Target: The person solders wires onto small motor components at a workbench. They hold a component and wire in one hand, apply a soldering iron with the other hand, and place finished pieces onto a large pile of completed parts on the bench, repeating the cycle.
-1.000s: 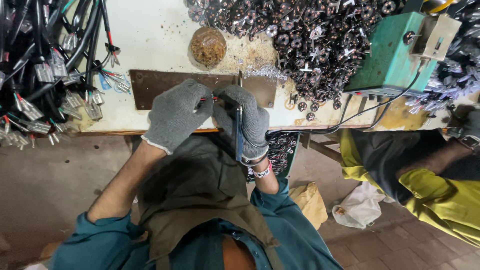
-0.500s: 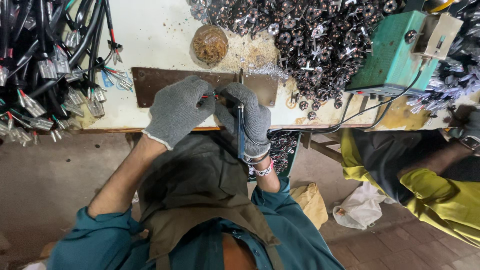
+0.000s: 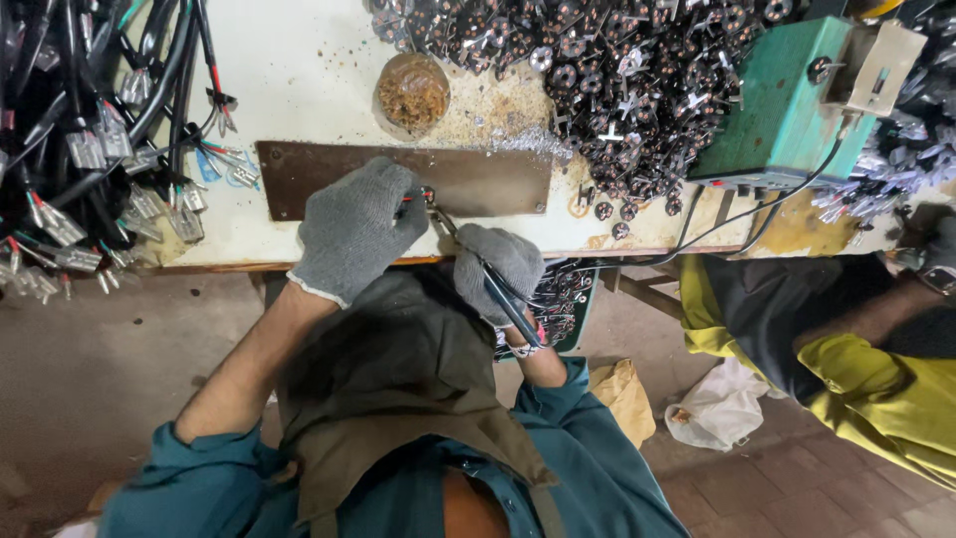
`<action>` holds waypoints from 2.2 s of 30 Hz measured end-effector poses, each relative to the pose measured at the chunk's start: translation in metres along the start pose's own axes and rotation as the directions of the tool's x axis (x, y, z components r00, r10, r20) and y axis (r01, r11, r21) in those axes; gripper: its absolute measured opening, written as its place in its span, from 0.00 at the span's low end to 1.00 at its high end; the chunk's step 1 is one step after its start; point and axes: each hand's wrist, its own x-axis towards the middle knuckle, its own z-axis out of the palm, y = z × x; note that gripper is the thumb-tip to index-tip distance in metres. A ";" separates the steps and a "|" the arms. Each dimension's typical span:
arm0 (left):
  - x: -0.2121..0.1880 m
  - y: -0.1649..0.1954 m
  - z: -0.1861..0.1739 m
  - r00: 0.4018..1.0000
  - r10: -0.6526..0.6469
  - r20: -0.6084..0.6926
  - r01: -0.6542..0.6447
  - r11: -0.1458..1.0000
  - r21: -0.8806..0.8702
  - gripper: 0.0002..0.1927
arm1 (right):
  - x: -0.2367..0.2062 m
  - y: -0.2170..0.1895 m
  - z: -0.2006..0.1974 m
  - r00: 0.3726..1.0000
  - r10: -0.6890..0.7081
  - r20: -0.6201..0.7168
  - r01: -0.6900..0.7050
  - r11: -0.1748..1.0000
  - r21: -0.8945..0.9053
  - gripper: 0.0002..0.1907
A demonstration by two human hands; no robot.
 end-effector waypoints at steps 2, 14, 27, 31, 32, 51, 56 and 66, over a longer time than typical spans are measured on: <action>0.001 0.000 -0.001 1.000 -0.014 0.023 0.014 1.000 0.020 0.05 | -0.008 0.006 0.005 0.998 0.023 0.062 -0.021 1.000 -0.020 0.11; 0.009 0.003 -0.006 0.998 -0.013 0.065 0.011 1.000 0.017 0.06 | 0.011 0.007 0.007 0.987 -0.080 0.139 0.051 0.978 0.200 0.15; 0.007 -0.003 -0.009 0.997 0.031 0.075 -0.031 1.000 0.001 0.06 | -0.015 0.018 0.010 0.967 0.138 0.214 -0.166 0.979 0.120 0.14; 0.011 0.002 -0.010 1.000 0.027 0.015 -0.026 1.000 0.000 0.05 | -0.006 0.017 0.009 0.975 0.148 0.165 -0.184 0.956 0.228 0.13; 0.012 0.003 -0.011 0.999 -0.005 0.036 0.006 1.000 -0.009 0.05 | -0.005 0.017 0.008 0.979 0.114 0.172 -0.135 0.983 0.121 0.12; 0.018 -0.001 -0.010 0.996 0.087 -0.020 -0.088 0.996 -0.020 0.04 | 0.017 0.015 0.008 0.549 0.468 0.692 -0.696 -0.203 0.689 0.18; 0.012 0.002 -0.011 0.999 0.021 0.045 -0.020 0.999 -0.034 0.04 | 0.004 0.010 0.008 0.760 0.459 0.460 -0.648 0.489 0.584 0.03; 0.009 0.006 -0.012 1.000 -0.002 0.017 0.002 1.000 0.014 0.04 | 0.016 0.015 -0.023 0.804 0.413 0.428 -0.594 0.505 0.626 0.13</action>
